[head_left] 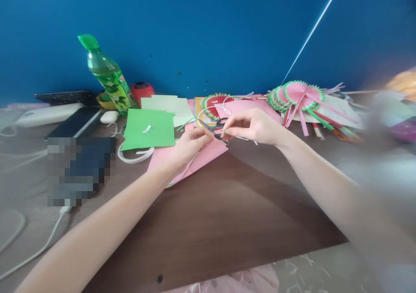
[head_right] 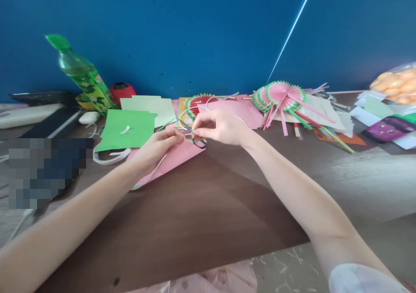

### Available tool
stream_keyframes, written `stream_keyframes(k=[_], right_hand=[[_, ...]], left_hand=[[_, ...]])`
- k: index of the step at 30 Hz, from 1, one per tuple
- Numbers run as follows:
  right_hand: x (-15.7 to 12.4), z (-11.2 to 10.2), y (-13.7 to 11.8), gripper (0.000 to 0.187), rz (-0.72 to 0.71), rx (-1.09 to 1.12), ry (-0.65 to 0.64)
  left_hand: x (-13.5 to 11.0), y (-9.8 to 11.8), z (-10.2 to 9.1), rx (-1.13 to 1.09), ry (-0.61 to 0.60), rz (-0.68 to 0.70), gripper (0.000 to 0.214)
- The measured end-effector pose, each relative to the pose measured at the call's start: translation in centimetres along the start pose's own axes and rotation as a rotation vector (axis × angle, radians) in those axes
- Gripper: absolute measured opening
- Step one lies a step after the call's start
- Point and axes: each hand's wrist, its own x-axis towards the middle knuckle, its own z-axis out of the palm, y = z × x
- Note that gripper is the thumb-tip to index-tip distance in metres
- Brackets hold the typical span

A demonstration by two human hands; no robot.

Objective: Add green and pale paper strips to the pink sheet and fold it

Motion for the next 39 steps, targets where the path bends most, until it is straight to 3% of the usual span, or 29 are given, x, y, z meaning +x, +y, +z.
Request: stream_keyframes(k=[7, 11, 14, 18, 23, 29, 33, 39], right_hand=[[0.6, -1.2, 1.1, 0.017, 0.151, -0.09, 0.154], [0.5, -1.8, 1.3, 0.031, 0.277, -0.343, 0.307], [0.2, -2.7, 1.7, 0.03, 0.461, -0.575, 0.254], [-0.1, -3.7, 2.1, 0.011, 0.617, -0.722, 0.116], [-0.3, -3.5, 0.4, 0.016, 0.44, -0.643, 0.053], [-0.3, -1.9, -1.6, 0.023, 0.213, -0.112, -0.369], [0.0, -1.3, -0.9, 0.023, 0.146, -0.046, -0.406], [0.2, -1.2, -0.1, 0.02, 0.164, 0.045, -0.391]], left_hand=[[-1.7, 2.3, 1.0, 0.317, -0.053, 0.093, 0.011], [-3.0, 3.6, 1.5, 0.416, -0.147, 0.073, 0.01], [-3.0, 3.2, 1.6, 0.402, -0.13, 0.072, 0.013], [-2.2, 1.8, 1.5, 0.383, -0.137, 0.063, 0.016], [-1.7, 0.9, 1.3, 0.327, -0.147, 0.075, 0.018], [-1.8, 1.0, 1.3, 0.315, -0.117, 0.093, 0.021], [-2.0, 1.3, 1.4, 0.248, -0.137, 0.111, 0.02], [-1.9, 1.0, 1.4, 0.185, -0.154, 0.16, 0.015]])
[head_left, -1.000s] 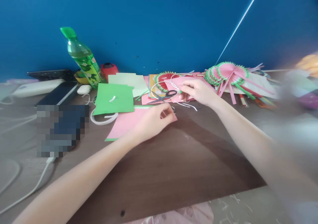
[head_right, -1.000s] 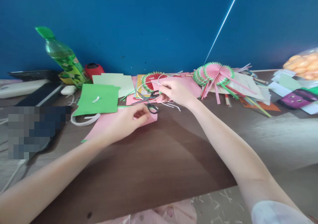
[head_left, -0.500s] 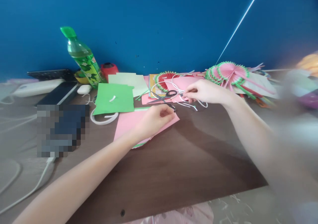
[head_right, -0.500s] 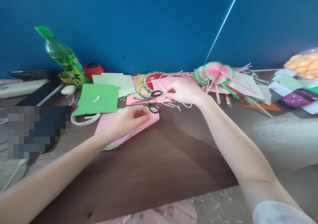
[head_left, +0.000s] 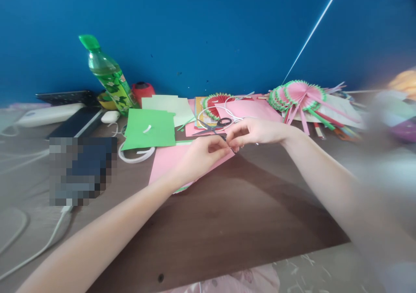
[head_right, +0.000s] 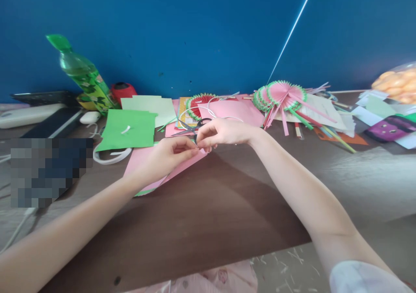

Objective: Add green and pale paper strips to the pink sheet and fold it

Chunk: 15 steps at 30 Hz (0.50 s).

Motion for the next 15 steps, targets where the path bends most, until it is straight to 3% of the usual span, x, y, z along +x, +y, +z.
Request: stream_keyframes(k=[15], right_hand=[[0.13, 0.18, 0.27, 0.019, 0.012, 0.027, -0.004]], left_hand=[[0.05, -0.04, -0.11, 0.033, 0.002, -0.011, 0.017]])
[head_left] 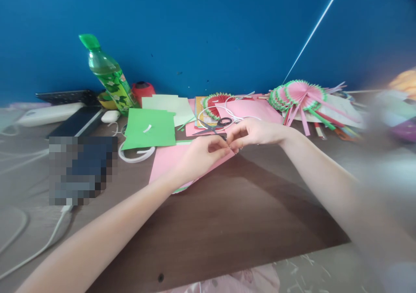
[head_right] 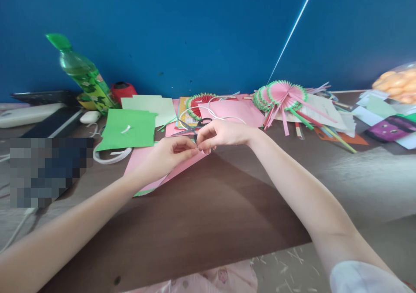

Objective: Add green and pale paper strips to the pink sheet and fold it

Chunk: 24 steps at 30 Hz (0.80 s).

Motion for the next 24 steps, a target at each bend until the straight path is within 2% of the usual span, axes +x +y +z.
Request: stream_keyframes(k=[24], right_hand=[[0.08, -0.01, 0.06, 0.024, 0.027, -0.008, -0.017]], left_hand=[[-0.09, 0.35, -0.04, 0.024, -0.015, -0.016, 0.017]])
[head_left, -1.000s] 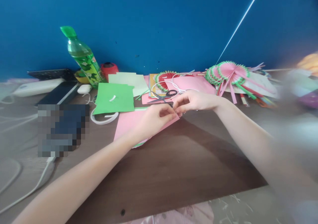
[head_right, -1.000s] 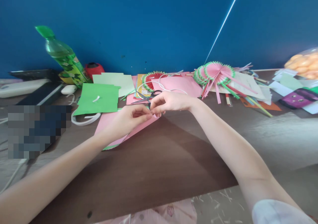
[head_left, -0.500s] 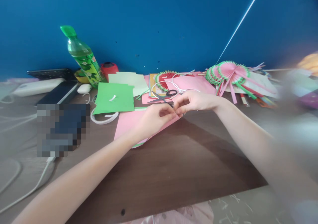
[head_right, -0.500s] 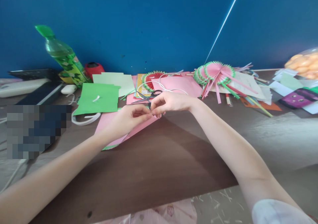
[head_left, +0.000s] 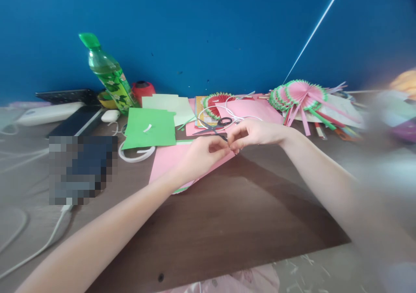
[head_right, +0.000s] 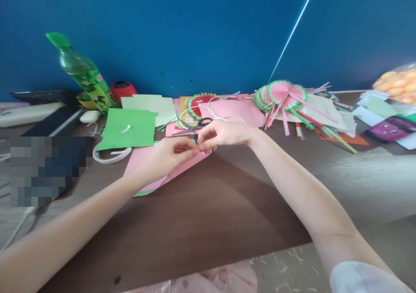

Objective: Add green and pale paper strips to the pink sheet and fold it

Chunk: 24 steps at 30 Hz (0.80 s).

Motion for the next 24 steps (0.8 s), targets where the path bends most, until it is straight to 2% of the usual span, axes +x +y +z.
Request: stream_keyframes(k=[9, 14, 20, 24], right_hand=[[-0.1, 0.1, -0.5, 0.025, -0.037, -0.193, 0.052], [-0.2, 0.1, -0.6, 0.024, -0.049, -0.263, 0.064], [-0.2, 0.3, -0.9, 0.018, -0.052, -0.281, 0.088], [-0.4, 0.2, -1.1, 0.018, -0.053, -0.245, 0.047]], left_hand=[[0.1, -0.1, -0.1, 0.032, 0.005, -0.01, 0.02], [0.1, -0.1, -0.2, 0.06, -0.046, -0.006, 0.027], [0.2, -0.4, -0.3, 0.086, -0.029, -0.028, 0.026], [0.3, -0.6, -0.5, 0.043, -0.018, -0.015, 0.022]])
